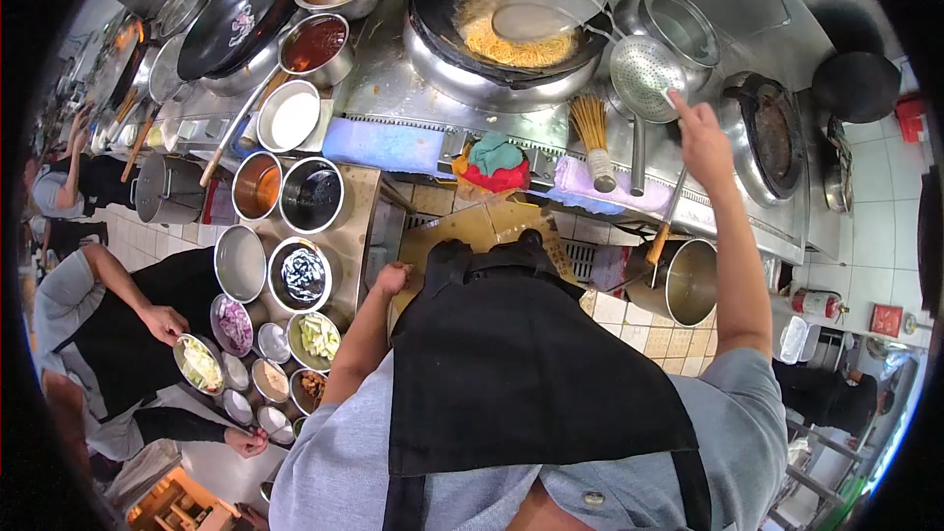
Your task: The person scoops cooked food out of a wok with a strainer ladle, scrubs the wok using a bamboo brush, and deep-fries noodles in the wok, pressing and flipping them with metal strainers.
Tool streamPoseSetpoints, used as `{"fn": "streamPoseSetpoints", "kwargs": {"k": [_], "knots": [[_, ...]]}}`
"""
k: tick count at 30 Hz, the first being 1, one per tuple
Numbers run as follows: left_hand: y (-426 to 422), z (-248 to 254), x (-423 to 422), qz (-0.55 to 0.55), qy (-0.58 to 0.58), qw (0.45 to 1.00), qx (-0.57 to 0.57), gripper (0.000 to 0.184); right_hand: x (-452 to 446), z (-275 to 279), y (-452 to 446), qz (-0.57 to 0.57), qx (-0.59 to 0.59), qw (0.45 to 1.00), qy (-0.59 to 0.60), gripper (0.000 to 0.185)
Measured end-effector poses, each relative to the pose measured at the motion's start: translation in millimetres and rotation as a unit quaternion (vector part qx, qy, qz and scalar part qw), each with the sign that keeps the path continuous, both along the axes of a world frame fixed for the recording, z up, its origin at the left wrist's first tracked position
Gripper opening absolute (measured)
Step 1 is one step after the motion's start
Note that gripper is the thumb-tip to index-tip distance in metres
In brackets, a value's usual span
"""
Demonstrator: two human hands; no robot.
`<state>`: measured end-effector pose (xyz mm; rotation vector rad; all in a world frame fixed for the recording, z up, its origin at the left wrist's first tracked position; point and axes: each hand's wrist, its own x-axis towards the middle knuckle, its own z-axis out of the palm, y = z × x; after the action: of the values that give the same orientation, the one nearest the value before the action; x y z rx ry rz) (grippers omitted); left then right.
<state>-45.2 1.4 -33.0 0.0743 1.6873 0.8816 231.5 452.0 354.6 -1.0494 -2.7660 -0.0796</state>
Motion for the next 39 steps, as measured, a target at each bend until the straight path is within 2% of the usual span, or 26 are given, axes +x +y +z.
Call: {"fn": "streamPoseSetpoints", "kwargs": {"k": [4, 6, 8, 13, 15, 18, 20, 21, 24, 27, 28, 30, 31, 33, 34, 35, 36, 37, 39], "knots": [[-1, 15, -10, -0.041, 0.015, 0.999, -0.016, 0.02, -5, 27, 7, 0.04, 0.049, 0.998, 0.013, 0.046], [4, 33, -14, -0.052, 0.03, 0.998, -0.008, 0.02, -15, 24, 15, 0.05, 0.057, 0.997, 0.021, 0.046], [14, 60, -16, -0.101, 0.063, 0.992, -0.053, 0.022, -31, 18, 26, 0.06, 0.054, 0.996, 0.029, 0.045], [24, 63, -12, -0.088, 0.074, 0.991, -0.074, 0.024, -80, -11, 49, 0.071, 0.041, 0.996, 0.046, 0.045], [29, 63, -10, -0.08, 0.077, 0.992, -0.062, 0.024, -91, -8, 53, 0.068, 0.062, 0.996, -0.02, 0.047], [31, 58, -8, -0.082, 0.065, 0.993, -0.049, 0.023, -86, -5, 71, 0.06, 0.065, 0.995, -0.046, 0.047], [25, 44, -4, -0.057, 0.016, 0.998, -0.002, 0.022, -77, -5, 88, 0.051, 0.072, 0.994, -0.061, 0.047], [30, 72, 5, -0.062, 0.04, 0.997, -0.031, 0.022, -72, -7, 97, 0.038, 0.075, 0.994, -0.074, 0.048], [16, 56, 10, -0.063, 0.04, 0.996, -0.046, 0.023, -58, -18, 119, 0.009, 0.061, 0.995, -0.079, 0.047], [-5, 8, 8, -0.042, 0.017, 0.998, -0.033, 0.025, -46, -30, 112, 0.008, 0.041, 0.997, -0.066, 0.044], [-5, 12, 8, -0.041, 0.015, 0.999, -0.032, 0.025, -42, -36, 103, 0.009, 0.041, 0.997, -0.068, 0.044], [-2, 19, 7, -0.078, 0.06, 0.993, -0.072, 0.027, -36, -52, 79, 0.004, -0.06, 0.998, -0.028, 0.043], [0, 14, 6, -0.076, 0.057, 0.993, -0.072, 0.027, -35, -67, 68, 0.006, -0.06, 0.998, -0.031, 0.043], [-4, -10, 2, -0.074, 0.062, 0.994, -0.046, 0.026, -36, -97, 37, 0.012, -0.112, 0.986, 0.123, 0.043], [-2, -16, 0, -0.072, 0.06, 0.995, -0.046, 0.026, -46, -89, 9, 0.014, -0.113, 0.986, 0.121, 0.043], [1, -20, -3, -0.055, 0.027, 0.998, -0.026, 0.025, -63, -72, -25, -0.077, -0.33, 0.916, 0.217, 0.044], [4, -22, -6, -0.039, -0.007, 0.999, -0.008, 0.025, -74, -64, -46, -0.164, -0.525, 0.781, 0.296, 0.046], [19, 12, -7, -0.098, 0.007, 0.995, -0.011, 0.024, -80, -65, -50, -0.161, -0.527, 0.781, 0.294, 0.046], [31, 29, -5, -0.094, 0.03, 0.995, -0.016, 0.024, -89, -69, -59, -0.165, -0.624, 0.607, 0.464, 0.048]]}}
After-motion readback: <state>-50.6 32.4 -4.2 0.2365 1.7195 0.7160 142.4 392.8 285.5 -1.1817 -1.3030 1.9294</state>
